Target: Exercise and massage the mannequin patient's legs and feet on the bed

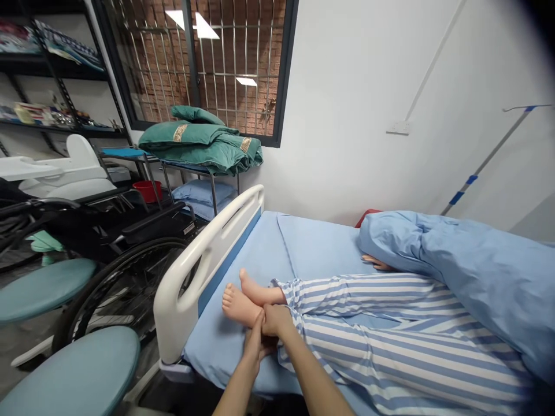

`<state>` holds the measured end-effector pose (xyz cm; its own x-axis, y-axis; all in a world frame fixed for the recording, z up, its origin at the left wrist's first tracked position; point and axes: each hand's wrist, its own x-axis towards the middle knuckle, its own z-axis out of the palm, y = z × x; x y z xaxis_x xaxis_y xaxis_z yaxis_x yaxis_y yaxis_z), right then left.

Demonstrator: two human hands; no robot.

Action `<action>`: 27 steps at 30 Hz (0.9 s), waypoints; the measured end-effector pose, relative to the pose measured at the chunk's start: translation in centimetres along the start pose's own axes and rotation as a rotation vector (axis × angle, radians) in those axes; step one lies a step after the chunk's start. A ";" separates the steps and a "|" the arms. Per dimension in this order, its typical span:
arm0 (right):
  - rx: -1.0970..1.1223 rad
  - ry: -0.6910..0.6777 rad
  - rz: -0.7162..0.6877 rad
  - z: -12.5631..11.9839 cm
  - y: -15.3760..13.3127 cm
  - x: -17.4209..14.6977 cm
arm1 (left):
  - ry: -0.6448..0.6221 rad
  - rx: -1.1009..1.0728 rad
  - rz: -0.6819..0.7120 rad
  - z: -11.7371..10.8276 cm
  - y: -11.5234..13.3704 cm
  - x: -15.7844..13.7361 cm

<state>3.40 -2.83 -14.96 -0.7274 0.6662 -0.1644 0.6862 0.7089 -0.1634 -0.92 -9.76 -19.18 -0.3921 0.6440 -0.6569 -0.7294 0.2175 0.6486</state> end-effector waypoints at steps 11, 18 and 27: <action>-0.018 0.115 -0.046 1.5 -0.8 -2.9 | 0.018 0.045 0.068 -5.1 -3.1 -3.9; 0.171 0.282 -0.169 2.0 -0.9 -6.0 | -0.126 0.443 0.371 -7.5 -1.0 -7.6; 0.398 0.451 -0.255 -0.7 -3.2 -3.9 | 0.159 1.296 1.196 -1.6 10.7 -8.8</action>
<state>4.00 -7.56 -13.07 -0.7401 0.5815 0.3377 0.3787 0.7754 -0.5052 -6.15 -14.24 -7.06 -0.4315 0.8167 0.3832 0.8094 0.1630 0.5641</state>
